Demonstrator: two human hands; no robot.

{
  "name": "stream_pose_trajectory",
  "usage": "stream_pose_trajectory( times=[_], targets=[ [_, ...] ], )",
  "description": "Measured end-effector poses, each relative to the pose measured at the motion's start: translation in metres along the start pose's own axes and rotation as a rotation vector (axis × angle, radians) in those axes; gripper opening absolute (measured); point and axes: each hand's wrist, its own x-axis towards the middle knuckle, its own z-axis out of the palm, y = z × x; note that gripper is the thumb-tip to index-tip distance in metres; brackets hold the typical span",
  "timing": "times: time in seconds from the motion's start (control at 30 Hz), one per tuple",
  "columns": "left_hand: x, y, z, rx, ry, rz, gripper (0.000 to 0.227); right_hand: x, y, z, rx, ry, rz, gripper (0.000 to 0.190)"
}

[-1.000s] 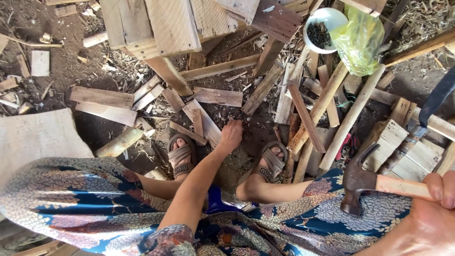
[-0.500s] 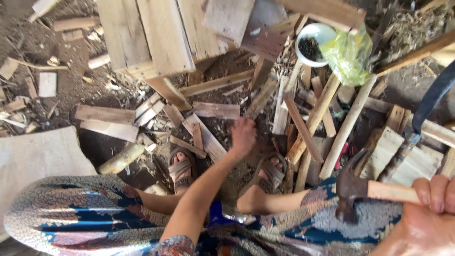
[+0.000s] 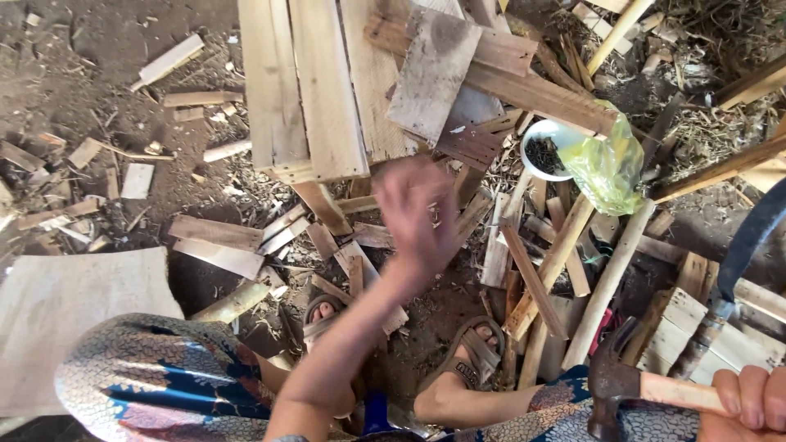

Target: The person sits on the ground and dismantles wooden chair frames, prying and knocking wooden slats off the seats. They use a hammer and a curved blade to loosen boards, pull the slats free by hand, and set the removed pieces aside on the floor.

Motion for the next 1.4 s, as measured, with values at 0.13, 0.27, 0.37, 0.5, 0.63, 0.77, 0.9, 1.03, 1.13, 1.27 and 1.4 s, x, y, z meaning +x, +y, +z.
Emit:
stream_pose_trajectory(
  times=[0.13, 0.27, 0.37, 0.5, 0.63, 0.77, 0.9, 1.03, 1.13, 1.27, 1.4],
  targets=[
    [0.068, -0.03, -0.013, 0.749, -0.302, 0.094, 0.064, -0.005, 0.004, 0.008, -0.02, 0.009, -0.019, 0.035],
    [0.08, -0.094, 0.007, 1.064, -0.505, 0.086, 0.113, -0.001, 0.001, 0.027, -0.058, 0.04, -0.072, 0.034],
    [0.094, -0.1, 0.007, 0.727, -0.427, 0.079, 0.101, 0.002, -0.019, 0.062, -0.059, 0.187, -0.013, 0.035],
    [0.136, -0.073, -0.015, 0.353, -0.379, 0.024, 0.074, 0.001, -0.014, 0.05, -0.06, 0.192, -0.018, 0.036],
    [0.162, -0.066, -0.047, 0.558, -0.325, -0.042, 0.03, 0.004, -0.009, 0.043, -0.022, 0.197, -0.007, 0.041],
    [0.173, -0.076, -0.082, 0.52, -0.342, -0.238, 0.063, 0.007, -0.006, 0.039, -0.059, 0.158, 0.011, 0.041],
    [0.154, -0.038, -0.091, 0.442, -0.398, -0.162, 0.073, 0.012, -0.017, 0.062, -0.076, 0.121, -0.004, 0.035],
    [0.099, -0.001, -0.074, 0.293, -0.462, 0.065, 0.083, 0.016, -0.041, 0.123, -0.006, 0.13, 0.047, 0.04],
    [0.05, 0.022, -0.052, 0.127, -0.559, 0.103, 0.084, 0.016, -0.037, 0.139, 0.139, 0.082, 0.084, 0.045],
    [0.007, 0.058, -0.03, 0.033, -0.662, 0.171, 0.088, 0.014, -0.021, 0.145, 0.112, 0.113, 0.075, 0.053],
    [-0.016, 0.07, -0.026, -0.001, -0.741, 0.117, 0.088, 0.005, -0.042, 0.167, 0.025, -0.004, 0.062, 0.031]
  ],
)
